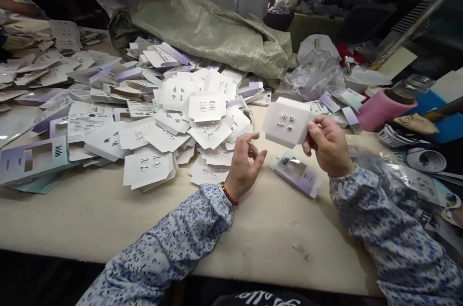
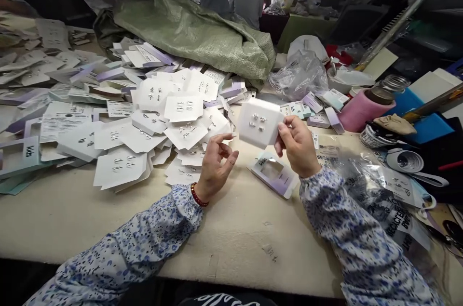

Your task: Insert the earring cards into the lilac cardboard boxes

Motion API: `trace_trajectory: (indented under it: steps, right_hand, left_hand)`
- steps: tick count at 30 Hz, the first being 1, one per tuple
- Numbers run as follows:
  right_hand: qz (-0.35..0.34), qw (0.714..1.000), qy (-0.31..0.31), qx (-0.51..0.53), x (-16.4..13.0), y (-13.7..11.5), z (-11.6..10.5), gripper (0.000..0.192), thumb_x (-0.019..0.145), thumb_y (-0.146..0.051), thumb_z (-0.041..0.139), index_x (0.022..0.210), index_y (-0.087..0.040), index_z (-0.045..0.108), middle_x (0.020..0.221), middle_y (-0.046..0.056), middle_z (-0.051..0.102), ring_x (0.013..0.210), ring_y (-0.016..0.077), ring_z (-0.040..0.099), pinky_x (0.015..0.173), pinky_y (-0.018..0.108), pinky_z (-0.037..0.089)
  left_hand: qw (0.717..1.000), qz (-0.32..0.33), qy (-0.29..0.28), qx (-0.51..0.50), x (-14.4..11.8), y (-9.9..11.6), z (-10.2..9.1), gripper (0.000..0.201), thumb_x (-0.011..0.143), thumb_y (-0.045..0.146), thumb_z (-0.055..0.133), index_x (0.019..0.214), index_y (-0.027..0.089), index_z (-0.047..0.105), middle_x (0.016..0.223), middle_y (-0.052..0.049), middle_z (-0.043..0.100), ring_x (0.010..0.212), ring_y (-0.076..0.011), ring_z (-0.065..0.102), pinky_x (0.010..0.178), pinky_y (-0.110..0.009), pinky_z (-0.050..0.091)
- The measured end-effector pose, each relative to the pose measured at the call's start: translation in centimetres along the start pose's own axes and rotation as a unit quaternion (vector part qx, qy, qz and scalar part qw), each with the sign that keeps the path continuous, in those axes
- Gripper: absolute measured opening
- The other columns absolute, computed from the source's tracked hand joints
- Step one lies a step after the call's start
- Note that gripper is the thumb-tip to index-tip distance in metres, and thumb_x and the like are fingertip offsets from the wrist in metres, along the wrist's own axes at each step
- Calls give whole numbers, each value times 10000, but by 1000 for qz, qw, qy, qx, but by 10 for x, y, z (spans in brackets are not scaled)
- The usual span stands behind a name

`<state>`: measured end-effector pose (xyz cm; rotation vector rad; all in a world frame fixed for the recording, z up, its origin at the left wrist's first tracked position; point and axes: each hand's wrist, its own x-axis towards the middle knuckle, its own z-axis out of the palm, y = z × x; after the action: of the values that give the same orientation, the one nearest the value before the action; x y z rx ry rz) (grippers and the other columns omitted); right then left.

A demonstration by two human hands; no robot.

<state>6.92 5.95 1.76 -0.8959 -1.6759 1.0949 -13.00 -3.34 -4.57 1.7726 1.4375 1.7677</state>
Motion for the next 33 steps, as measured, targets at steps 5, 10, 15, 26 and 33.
trace_trajectory:
  steps: [5, 10, 15, 26, 33]
  right_hand:
    - [67, 995, -12, 68, -43, 12, 4, 286, 928, -487, 640, 936, -238, 500, 545, -89, 538, 368, 90, 482, 345, 194, 361]
    - [7, 994, 92, -56, -55, 20, 22, 249, 961, -417, 599, 937, -177, 660, 545, -41, 581, 444, 97, 529, 444, 215, 454]
    - [-51, 983, 96, -147, -64, 17, 27, 317, 999, -405, 516, 943, -157, 706, 557, -22, 567, 474, 112, 530, 459, 236, 444]
    - [71, 995, -35, -60, -60, 15, 18, 475, 943, -576, 554, 662, -197, 603, 470, -4, 591, 366, 115, 494, 380, 244, 422]
    - [-89, 970, 23, -227, -56, -6, -1, 292, 940, -444, 628, 1037, -206, 765, 963, 83, 770, 630, 153, 626, 544, 289, 495]
  left_hand:
    - [994, -65, -9, -87, -1, 2, 1, 340, 949, 326, 646, 1263, 195, 657, 1160, -93, 638, 834, -111, 620, 754, -262, 561]
    - [978, -141, -28, -152, -5, 11, 8, 264, 891, 372, 715, 1023, 146, 743, 888, -69, 706, 734, -127, 621, 622, -243, 518]
    - [973, -174, -50, -144, -3, 19, 10, 249, 901, 390, 685, 846, 148, 708, 761, -33, 675, 664, -112, 576, 581, -225, 462]
    - [971, -185, -64, -136, 1, 14, 6, 250, 957, 378, 590, 870, 161, 678, 792, -28, 663, 711, -127, 569, 618, -237, 451]
    - [980, 16, -199, -21, 24, 20, -11, 190, 956, 305, 627, 863, 182, 737, 776, -41, 713, 726, -148, 621, 664, -274, 484]
